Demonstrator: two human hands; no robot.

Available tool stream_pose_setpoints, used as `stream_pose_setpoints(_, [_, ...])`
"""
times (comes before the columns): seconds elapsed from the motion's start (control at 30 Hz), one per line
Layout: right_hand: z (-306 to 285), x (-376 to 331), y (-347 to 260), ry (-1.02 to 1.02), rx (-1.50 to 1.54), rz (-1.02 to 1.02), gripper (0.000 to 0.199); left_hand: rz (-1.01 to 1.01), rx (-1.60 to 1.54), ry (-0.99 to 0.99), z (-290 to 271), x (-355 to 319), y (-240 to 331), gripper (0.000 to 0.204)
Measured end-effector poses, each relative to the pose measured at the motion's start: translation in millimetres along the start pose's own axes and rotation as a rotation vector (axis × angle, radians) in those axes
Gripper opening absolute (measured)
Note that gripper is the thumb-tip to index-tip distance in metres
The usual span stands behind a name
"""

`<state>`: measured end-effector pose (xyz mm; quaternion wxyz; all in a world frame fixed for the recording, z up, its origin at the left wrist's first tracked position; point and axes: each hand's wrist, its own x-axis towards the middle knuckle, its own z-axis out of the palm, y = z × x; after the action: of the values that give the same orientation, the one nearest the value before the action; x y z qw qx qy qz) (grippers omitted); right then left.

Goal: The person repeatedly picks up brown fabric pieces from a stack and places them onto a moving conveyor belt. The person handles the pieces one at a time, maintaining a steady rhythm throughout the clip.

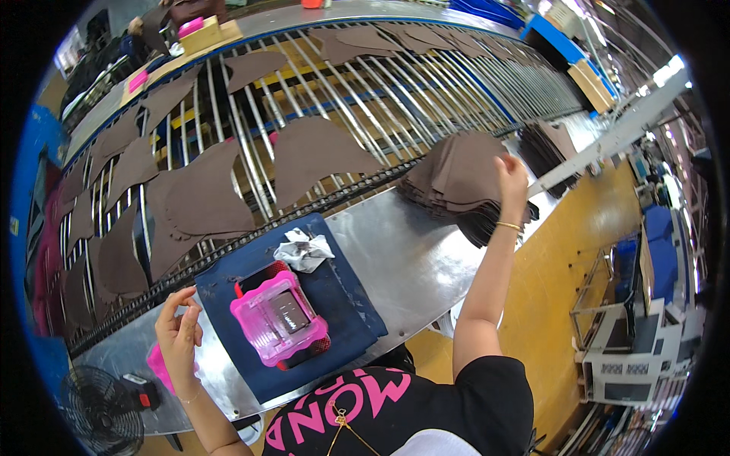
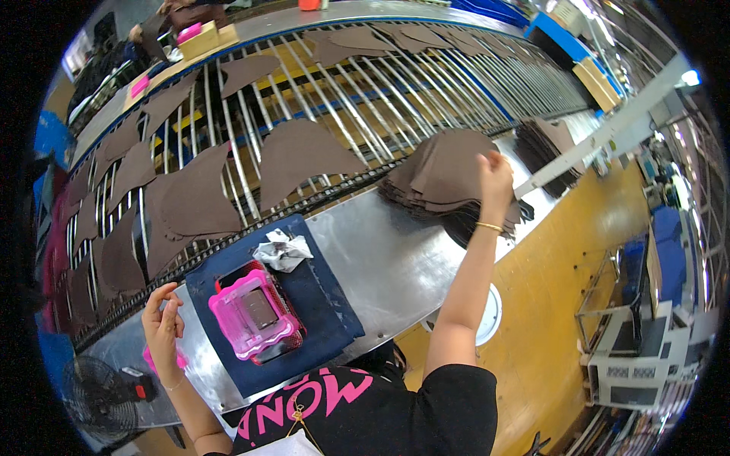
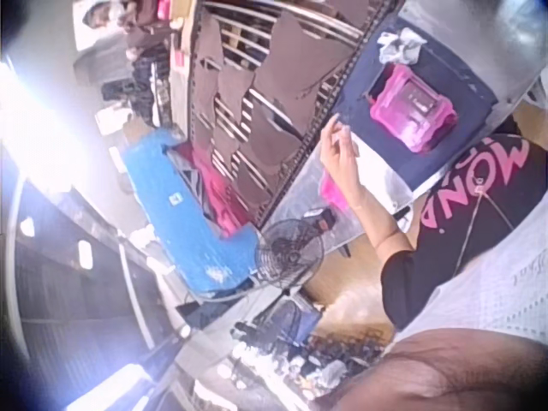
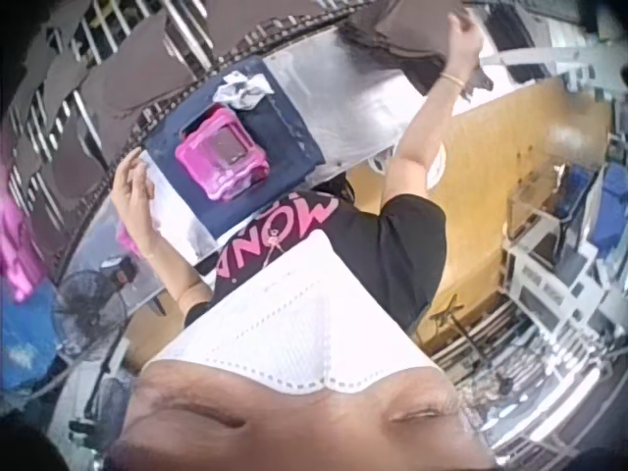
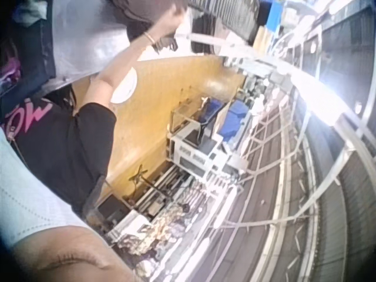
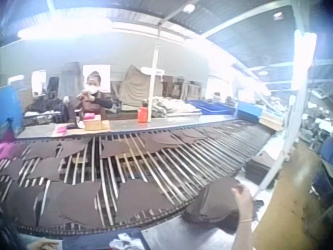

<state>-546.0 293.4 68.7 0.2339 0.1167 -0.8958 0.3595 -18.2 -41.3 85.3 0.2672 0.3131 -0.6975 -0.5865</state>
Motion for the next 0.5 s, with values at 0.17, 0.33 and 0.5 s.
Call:
stream_pose_setpoints(0.17, [-60.9,-13.3,72.2,-0.238,-0.53,0.451,0.048,0.027,-0.05,-0.103,21.7,18.8,5.8,0.027])
stream_pose_setpoints(0.33, [-54.4,-17.0,54.2,-0.127,-0.807,0.199,0.04,-0.02,-0.066,-0.078,33.4,14.1,22.2,0.021])
stream_pose_setpoints(0.5, [-60.6,5.4,83.2,-0.169,-1.088,-0.26,0.029,-0.058,-0.053,-0.065,28.7,12.5,29.4,0.02])
